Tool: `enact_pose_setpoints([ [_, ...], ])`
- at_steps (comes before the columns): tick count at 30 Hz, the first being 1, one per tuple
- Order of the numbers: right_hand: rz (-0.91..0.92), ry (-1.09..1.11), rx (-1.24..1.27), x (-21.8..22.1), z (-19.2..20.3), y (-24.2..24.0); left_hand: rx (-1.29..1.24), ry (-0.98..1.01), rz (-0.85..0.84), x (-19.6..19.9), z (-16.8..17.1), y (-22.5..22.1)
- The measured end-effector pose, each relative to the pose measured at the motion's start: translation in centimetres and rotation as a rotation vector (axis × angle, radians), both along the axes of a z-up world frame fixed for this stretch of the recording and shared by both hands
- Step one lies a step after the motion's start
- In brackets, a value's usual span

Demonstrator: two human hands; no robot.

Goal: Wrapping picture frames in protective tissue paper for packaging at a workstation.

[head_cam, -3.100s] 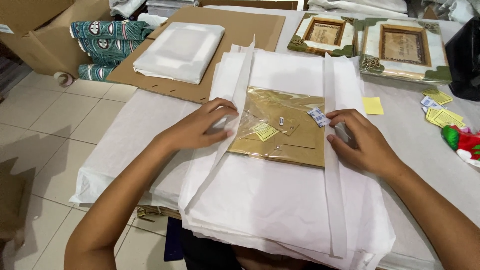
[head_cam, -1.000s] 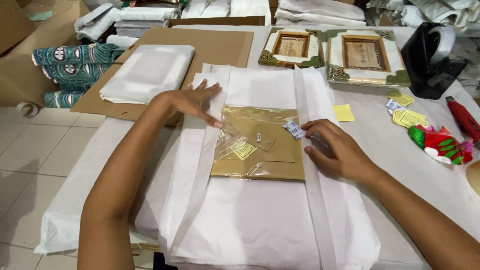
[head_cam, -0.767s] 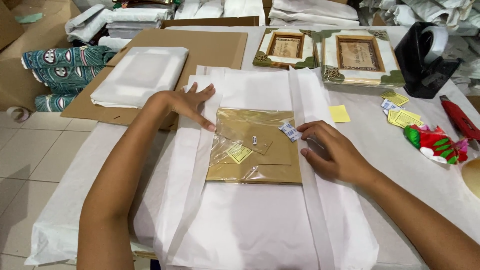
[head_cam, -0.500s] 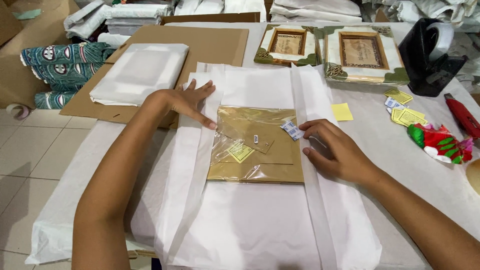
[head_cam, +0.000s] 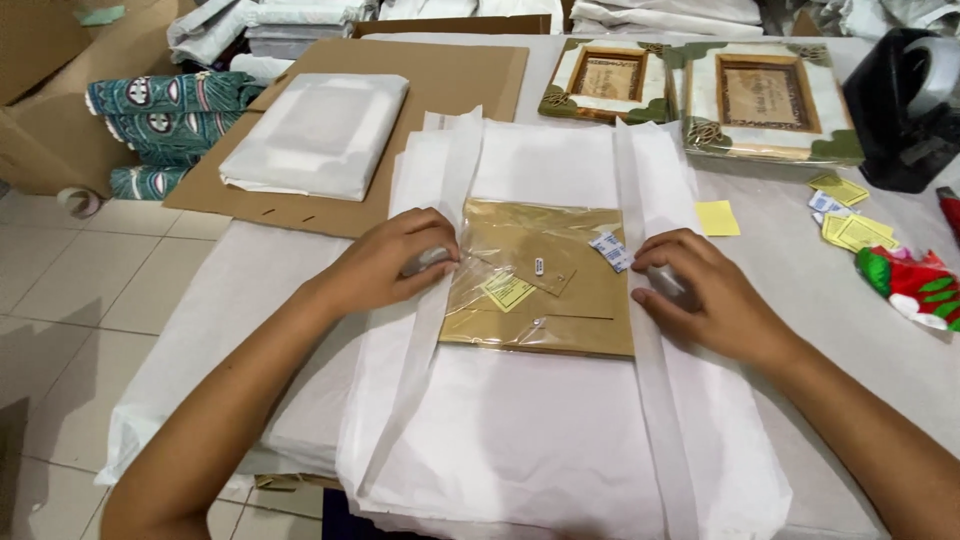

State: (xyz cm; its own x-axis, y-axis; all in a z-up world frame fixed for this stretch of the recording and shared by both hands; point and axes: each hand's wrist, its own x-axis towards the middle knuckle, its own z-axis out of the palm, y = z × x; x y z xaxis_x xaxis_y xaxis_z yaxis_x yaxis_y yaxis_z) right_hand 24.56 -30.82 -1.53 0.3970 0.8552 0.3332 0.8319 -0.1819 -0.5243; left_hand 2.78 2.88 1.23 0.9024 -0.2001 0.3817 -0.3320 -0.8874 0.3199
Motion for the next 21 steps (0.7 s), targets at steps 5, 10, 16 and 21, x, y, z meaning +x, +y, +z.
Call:
enact_pose_setpoints([
  [5, 0.052, -0.022, 0.008, 0.3, 0.2, -0.5, -0.032, 0.092, -0.022, -1.2, 0.3, -0.1],
  [10, 0.173, -0.062, 0.022, 0.7, 0.2, -0.9, -0.060, 0.277, 0.002, -2.0, 0.7, -0.3],
  [16, 0.092, 0.060, -0.188, 0.6, 0.9, -1.2, -0.045, 0.366, 0.020, -2.1, 0.1, -0.4],
  [21, 0.195, -0.039, -0.165, 0.6, 1.2, -1.4, 0.030, 0.346, 0.026, -2.2, -0.5, -0.4],
])
